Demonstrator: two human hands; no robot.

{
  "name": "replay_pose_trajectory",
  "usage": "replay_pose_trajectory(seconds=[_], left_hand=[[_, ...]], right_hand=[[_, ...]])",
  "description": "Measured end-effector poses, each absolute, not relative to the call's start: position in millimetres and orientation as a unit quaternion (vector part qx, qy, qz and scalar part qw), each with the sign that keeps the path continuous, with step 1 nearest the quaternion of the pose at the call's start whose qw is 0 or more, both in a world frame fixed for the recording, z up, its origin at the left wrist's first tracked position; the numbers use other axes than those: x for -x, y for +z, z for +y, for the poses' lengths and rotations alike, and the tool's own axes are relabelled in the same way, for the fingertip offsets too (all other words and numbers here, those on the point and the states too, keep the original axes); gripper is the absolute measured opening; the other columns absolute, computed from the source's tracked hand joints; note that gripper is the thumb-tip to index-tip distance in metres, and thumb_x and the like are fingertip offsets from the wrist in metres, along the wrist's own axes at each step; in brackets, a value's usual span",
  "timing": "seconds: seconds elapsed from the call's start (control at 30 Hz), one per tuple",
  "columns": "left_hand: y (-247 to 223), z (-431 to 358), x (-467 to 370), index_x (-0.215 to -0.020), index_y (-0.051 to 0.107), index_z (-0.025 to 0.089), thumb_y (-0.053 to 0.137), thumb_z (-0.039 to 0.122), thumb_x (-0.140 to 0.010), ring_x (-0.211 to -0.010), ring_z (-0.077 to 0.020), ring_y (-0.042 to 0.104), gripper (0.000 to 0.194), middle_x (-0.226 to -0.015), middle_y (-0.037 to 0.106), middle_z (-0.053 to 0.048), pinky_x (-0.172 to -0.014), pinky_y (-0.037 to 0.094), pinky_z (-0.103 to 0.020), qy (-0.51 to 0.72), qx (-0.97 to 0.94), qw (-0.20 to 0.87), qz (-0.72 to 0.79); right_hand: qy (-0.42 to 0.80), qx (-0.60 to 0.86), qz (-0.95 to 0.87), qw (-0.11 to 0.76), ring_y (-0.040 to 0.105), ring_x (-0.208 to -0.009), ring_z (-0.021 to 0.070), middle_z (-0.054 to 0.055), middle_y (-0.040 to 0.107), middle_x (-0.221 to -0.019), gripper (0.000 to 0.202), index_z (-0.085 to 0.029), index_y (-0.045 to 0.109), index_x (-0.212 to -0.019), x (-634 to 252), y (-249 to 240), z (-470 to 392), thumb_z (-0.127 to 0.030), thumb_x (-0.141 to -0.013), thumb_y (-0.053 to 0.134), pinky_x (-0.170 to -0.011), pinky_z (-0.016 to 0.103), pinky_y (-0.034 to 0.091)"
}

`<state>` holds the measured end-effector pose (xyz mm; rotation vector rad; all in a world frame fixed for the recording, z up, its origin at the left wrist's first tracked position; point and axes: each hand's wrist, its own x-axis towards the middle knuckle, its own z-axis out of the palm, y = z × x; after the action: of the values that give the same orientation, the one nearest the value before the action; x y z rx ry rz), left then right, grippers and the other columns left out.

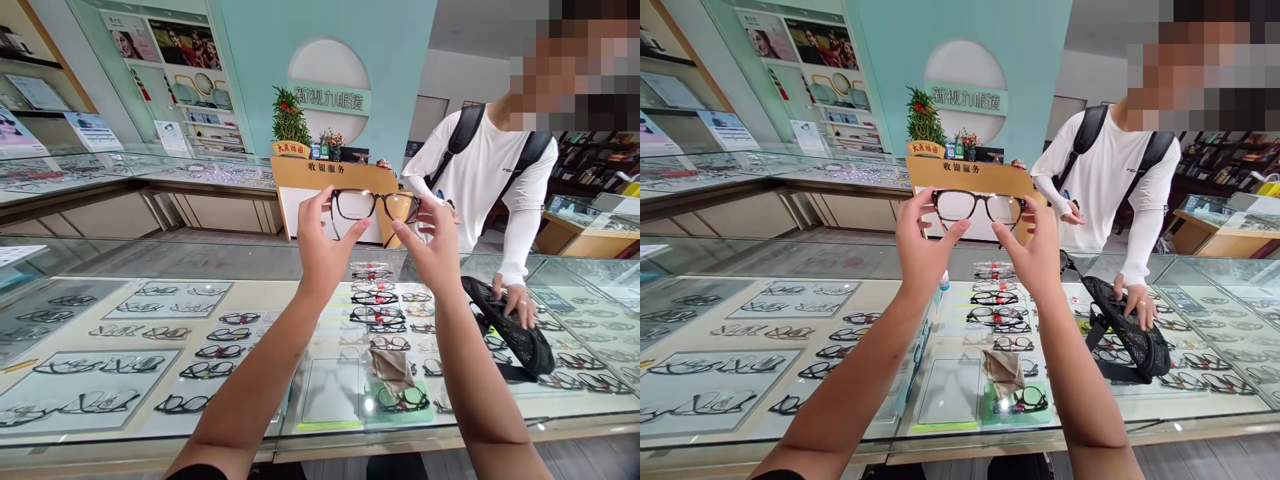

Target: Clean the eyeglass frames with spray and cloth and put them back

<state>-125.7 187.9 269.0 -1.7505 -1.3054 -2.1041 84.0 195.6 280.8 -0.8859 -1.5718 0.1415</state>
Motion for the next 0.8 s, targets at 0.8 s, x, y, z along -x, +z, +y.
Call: replay_pose_trajectory(seconds=[0.8], left_hand=[[280,154,132,-0.156,0.06,0.031,0.092,0.056,-0.09,-0.138,-0.0342,0.07,0.077,-0.152,0.068,-0.013,-0.105,0.061,-0.048,-0.694,0.603,0.038,-0.393]], right_hand=[[0.013,0.343,-0.671,0.658,0.066,-0.134,0.0352,0.013,0.062,-0.152,0.068,-0.039,0.056,-0.162,-81,291,146,-0.056,-0.099,0.077,-0.108,0.06,0.062]])
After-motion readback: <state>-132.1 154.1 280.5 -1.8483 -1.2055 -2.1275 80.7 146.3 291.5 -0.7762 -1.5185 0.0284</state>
